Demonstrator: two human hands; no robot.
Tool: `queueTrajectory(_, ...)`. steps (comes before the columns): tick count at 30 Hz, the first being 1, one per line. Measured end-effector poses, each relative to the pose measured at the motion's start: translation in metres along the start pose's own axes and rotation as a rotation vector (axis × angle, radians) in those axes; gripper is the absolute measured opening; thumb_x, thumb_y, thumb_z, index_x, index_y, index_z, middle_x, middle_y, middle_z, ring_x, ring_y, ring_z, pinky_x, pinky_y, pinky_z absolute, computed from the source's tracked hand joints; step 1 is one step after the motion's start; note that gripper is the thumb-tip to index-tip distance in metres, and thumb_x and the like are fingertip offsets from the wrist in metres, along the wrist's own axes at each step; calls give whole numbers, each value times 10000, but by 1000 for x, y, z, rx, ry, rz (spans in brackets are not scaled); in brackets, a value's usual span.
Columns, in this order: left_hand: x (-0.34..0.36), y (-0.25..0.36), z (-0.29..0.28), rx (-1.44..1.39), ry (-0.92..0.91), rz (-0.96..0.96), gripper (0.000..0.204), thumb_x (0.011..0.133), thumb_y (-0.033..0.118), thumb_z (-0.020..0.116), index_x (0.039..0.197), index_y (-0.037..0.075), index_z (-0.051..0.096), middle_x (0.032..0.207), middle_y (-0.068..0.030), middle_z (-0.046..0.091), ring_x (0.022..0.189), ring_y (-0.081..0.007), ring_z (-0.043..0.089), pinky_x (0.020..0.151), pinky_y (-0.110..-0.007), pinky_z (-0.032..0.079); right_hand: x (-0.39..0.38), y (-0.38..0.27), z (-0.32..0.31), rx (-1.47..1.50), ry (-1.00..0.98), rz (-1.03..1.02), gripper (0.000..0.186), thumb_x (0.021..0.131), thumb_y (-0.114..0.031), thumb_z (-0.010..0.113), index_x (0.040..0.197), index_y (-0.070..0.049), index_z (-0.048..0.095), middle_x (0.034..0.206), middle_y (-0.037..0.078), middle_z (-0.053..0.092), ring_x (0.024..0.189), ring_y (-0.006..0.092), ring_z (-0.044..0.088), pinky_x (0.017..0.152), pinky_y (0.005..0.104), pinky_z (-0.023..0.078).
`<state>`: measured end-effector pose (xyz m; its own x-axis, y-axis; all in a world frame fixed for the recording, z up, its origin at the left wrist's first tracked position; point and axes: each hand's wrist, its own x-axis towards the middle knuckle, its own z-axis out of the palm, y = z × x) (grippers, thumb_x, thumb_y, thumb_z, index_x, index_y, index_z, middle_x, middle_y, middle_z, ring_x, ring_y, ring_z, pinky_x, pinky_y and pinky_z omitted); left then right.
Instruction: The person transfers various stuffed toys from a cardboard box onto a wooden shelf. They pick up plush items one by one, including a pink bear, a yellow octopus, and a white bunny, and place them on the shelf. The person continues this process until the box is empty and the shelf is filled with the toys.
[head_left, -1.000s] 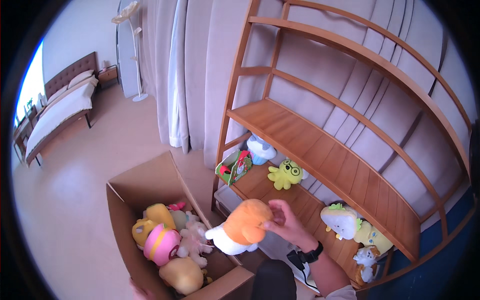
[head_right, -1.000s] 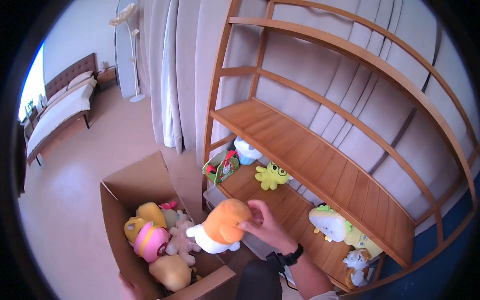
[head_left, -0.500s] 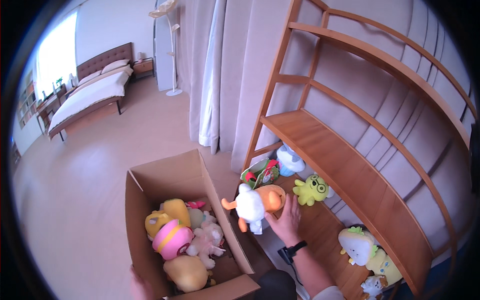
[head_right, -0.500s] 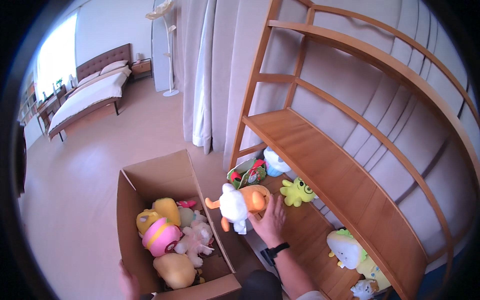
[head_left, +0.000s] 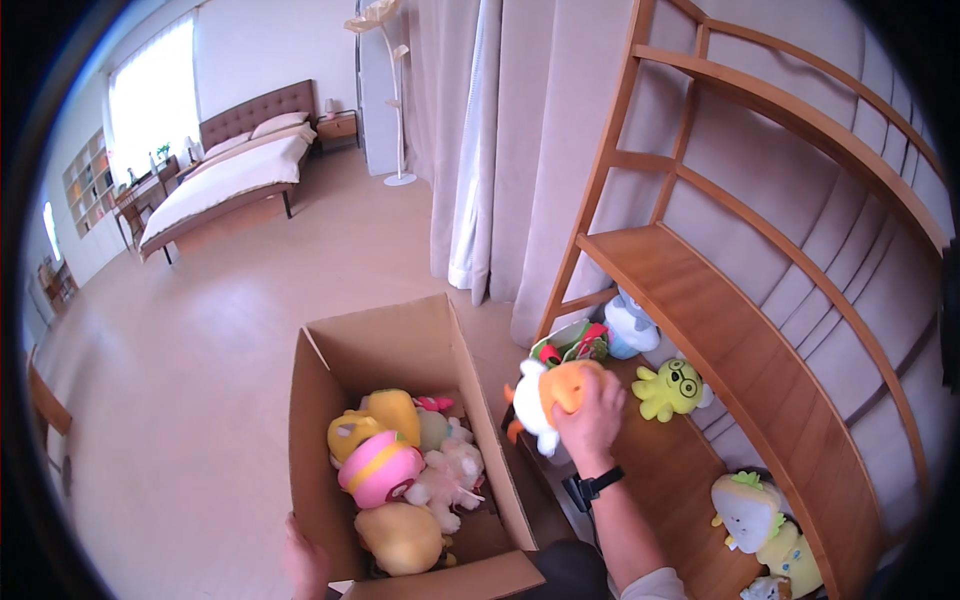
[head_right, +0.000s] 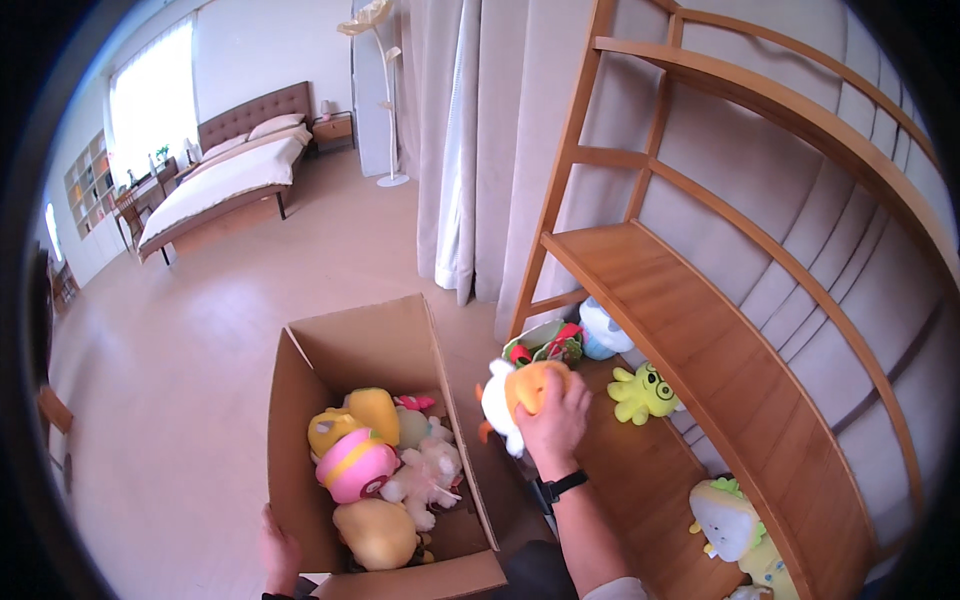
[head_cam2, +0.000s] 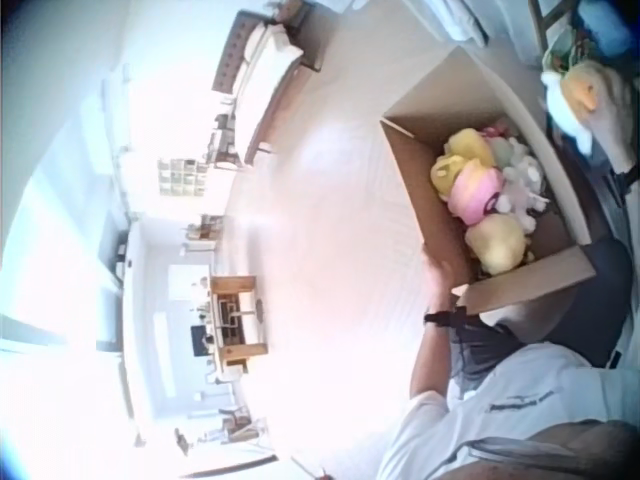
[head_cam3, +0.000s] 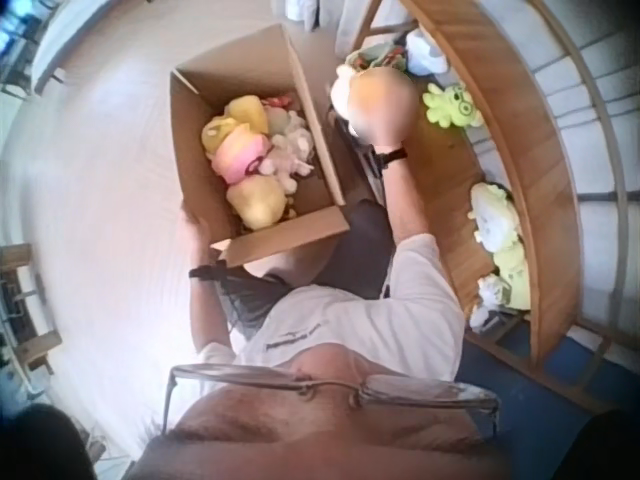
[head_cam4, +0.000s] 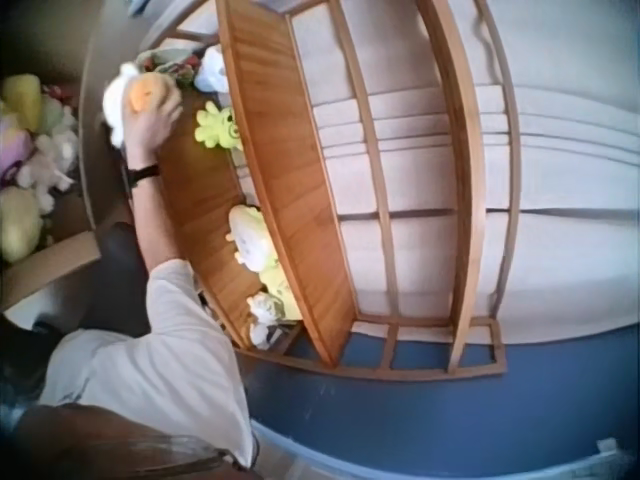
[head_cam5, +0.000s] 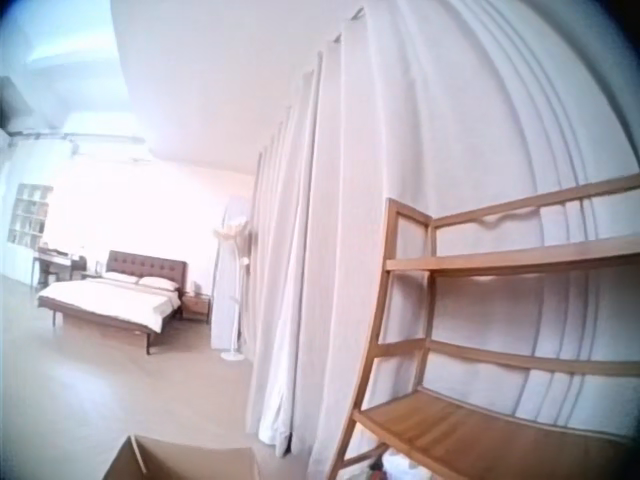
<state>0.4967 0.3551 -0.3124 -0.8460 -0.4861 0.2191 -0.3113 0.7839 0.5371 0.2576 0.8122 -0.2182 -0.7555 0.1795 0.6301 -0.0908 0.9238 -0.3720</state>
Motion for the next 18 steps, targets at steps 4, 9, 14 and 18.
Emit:
queueTrajectory(4,0,2,10,-104,12,28,467,933,1,462,1398,39,469,1146,-250,696,1050,-456,673,850,-504,547,5,-5,-30,636,-24,79,705,794,-258,842,1391,-79,513,1368,191,521,1287,351,509,1102,470,408)
queueTrajectory(9,4,29,-9,-231,-57,-52,477,915,-22,470,1390,21,489,1168,-238,698,1084,-420,682,895,-459,550,-2,7,-49,728,-313,70,624,962,-377,721,1410,2,509,1390,204,549,1304,339,528,1085,440,428)
queueTrajectory(14,5,17,-6,-451,-76,-100,477,873,-61,502,1345,-14,557,1142,-187,726,1086,-302,704,935,-389,547,-23,13,-70,475,-651,265,565,942,-531,681,1114,6,654,912,194,707,863,401,690,830,510,543)
queueTrajectory(18,10,7,2,-484,-175,-113,518,834,-88,510,1340,-25,599,1152,-174,729,1099,-242,699,956,-360,540,-100,-24,-53,185,-1043,42,746,906,-720,570,1067,3,659,1026,244,733,975,419,722,839,527,561)
